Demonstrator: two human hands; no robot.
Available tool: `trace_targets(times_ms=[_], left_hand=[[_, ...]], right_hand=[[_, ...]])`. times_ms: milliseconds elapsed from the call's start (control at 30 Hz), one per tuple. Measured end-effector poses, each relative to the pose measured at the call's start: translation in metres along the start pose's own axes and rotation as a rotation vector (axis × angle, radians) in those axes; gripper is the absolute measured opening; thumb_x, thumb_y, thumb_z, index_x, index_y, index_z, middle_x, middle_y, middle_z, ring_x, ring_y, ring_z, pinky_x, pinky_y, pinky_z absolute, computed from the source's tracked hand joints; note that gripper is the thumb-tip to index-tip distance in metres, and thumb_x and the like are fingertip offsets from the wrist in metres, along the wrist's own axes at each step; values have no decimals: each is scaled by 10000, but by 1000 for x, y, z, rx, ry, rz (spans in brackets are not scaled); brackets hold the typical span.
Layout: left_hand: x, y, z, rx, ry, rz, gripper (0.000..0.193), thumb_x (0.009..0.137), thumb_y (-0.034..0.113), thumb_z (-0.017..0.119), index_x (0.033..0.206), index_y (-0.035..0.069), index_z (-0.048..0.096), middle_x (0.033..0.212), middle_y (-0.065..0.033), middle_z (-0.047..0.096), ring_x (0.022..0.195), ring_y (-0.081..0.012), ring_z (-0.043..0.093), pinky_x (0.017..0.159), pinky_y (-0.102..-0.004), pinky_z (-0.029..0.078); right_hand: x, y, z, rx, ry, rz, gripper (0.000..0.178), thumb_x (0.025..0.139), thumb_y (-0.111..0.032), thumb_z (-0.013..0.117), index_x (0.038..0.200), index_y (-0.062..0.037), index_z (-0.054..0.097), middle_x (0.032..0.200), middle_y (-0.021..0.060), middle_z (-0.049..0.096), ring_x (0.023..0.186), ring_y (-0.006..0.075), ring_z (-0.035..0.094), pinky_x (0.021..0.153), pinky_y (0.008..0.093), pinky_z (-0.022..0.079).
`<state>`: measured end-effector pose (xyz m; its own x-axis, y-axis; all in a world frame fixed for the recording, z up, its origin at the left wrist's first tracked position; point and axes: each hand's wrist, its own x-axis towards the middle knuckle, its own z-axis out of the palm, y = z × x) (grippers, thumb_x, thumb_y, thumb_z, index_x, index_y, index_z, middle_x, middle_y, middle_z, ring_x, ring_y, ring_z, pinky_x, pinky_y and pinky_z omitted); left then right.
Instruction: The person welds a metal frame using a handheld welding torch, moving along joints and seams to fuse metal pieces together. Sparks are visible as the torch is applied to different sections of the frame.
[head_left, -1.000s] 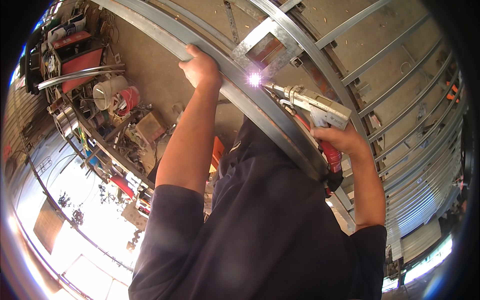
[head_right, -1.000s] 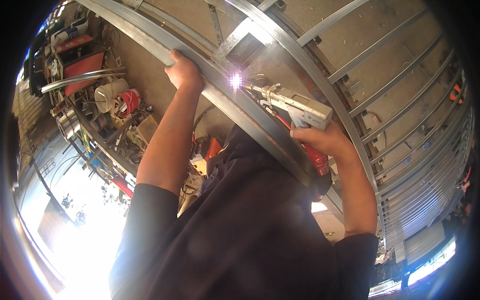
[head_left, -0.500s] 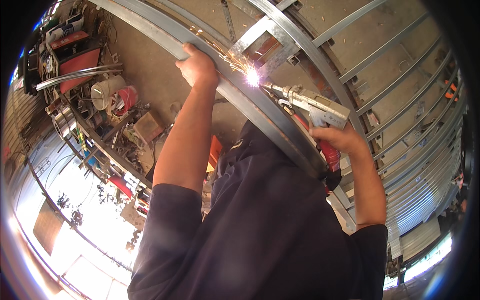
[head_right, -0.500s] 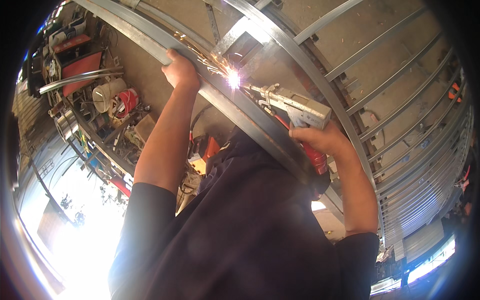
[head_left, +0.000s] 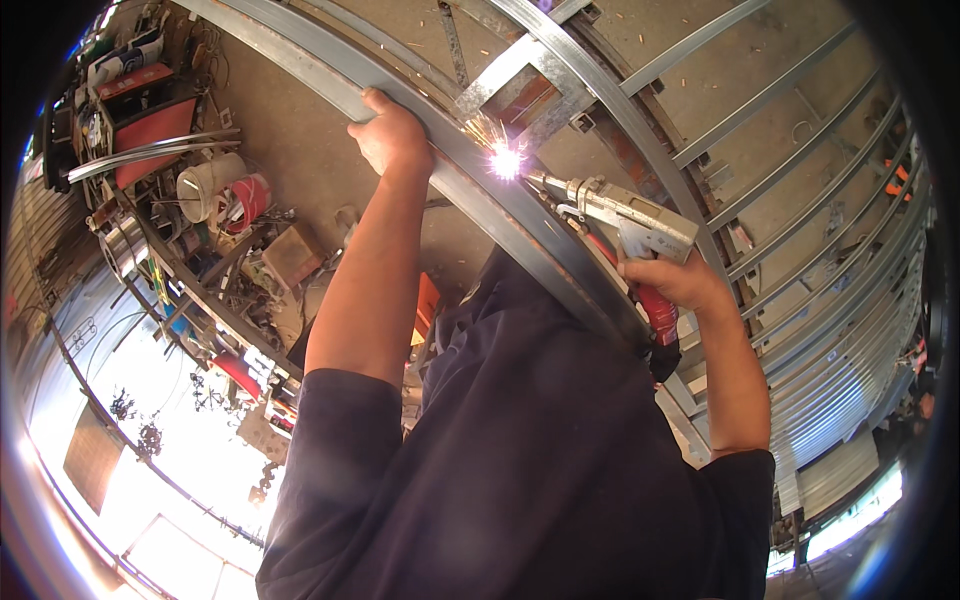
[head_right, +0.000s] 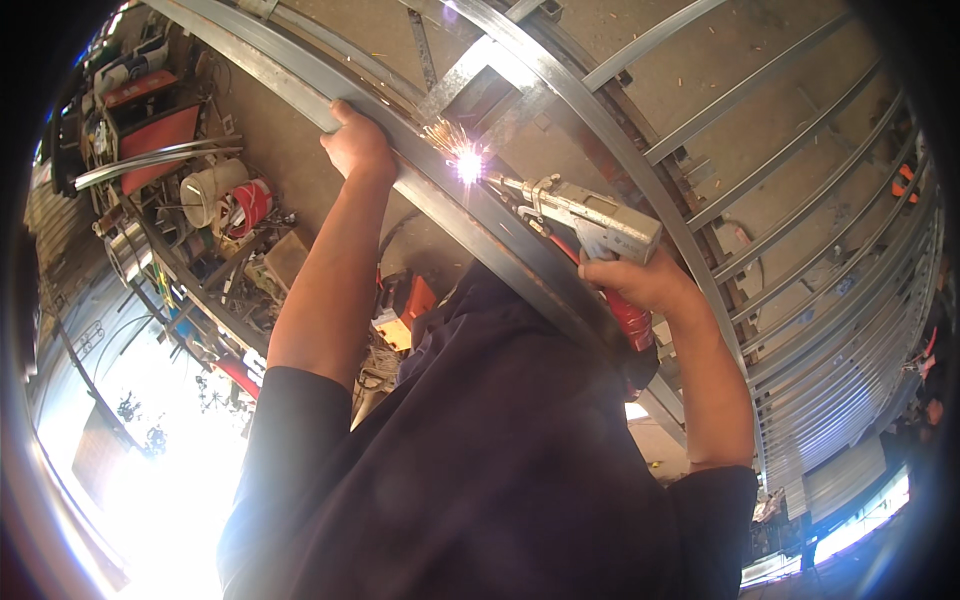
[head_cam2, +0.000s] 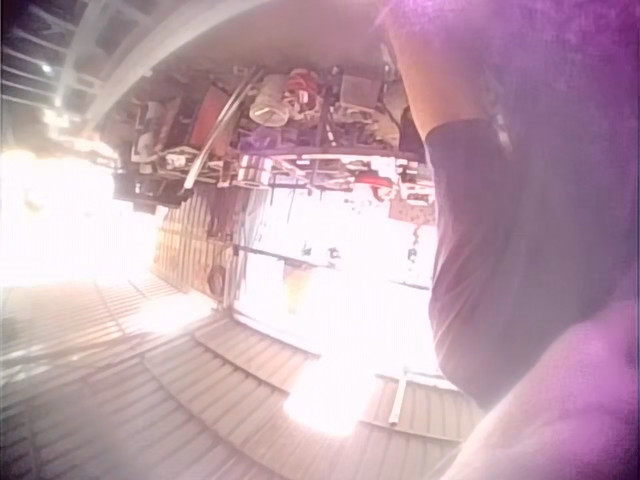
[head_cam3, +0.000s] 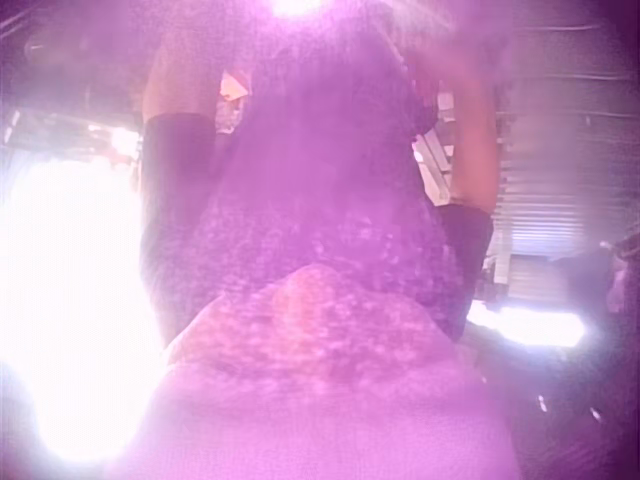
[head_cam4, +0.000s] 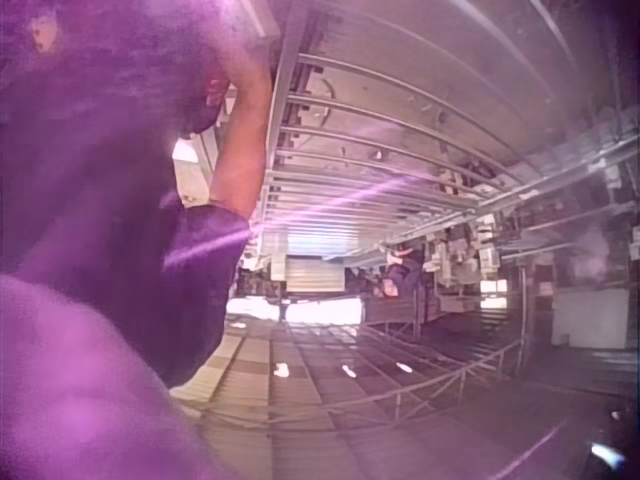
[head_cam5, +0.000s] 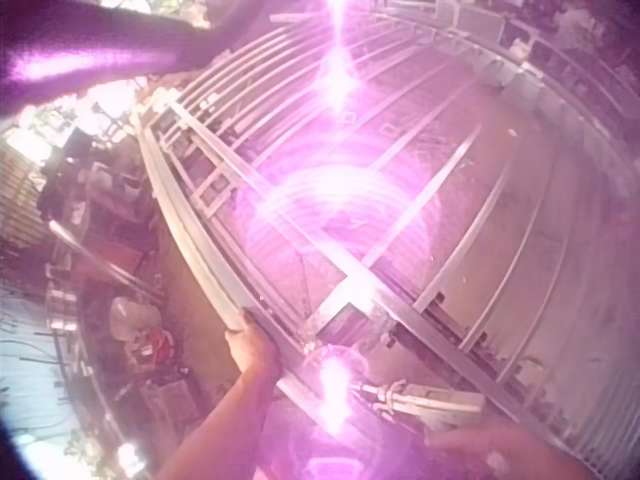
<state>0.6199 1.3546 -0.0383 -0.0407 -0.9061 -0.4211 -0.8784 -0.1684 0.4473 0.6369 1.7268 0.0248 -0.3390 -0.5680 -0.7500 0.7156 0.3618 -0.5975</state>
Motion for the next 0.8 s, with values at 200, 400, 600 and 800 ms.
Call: trace_targets(times_ms=[200, 400, 600, 800], left_hand=[[2, -1, 0, 5, 1, 11, 884, 1017, 653, 393, 1473, -105, 411, 1352, -313, 632, 1236, -452, 637, 1069, -523, 492], [3, -1, -3, -6, -3, 13, 869, 1015, 649, 400, 1446, -105, 431, 1337, -308, 636, 1219, -454, 642, 1061, -527, 495], [10, -9, 4, -60, -7, 39, 882, 1003, 654, 430, 1444, -109, 426, 1351, -321, 623, 1221, -459, 640, 1051, -530, 508], [30, -21, 12, -273, -76, 59, 933, 993, 648, 498, 1467, -150, 412, 1331, -333, 635, 1159, -477, 676, 989, -520, 571]], right_hand=[[-3, 1, 2, 12, 17, 7, 286, 842, -61, 783, 1111, -42, 686, 936, 14, 693, 830, 114, 649, 739, 291, 543], [-9, -1, 3, -4, -9, 1, 321, 831, -64, 791, 1135, -44, 692, 959, 20, 704, 850, 123, 661, 759, 297, 551], [-75, 0, 12, 0, 218, -76, 311, 819, -89, 797, 1115, -52, 708, 981, 25, 713, 895, 132, 670, 775, 305, 556], [-205, 53, 14, -128, 545, -46, 272, 836, -104, 790, 1087, -35, 711, 919, 0, 682, 834, 119, 632, 736, 303, 522]])
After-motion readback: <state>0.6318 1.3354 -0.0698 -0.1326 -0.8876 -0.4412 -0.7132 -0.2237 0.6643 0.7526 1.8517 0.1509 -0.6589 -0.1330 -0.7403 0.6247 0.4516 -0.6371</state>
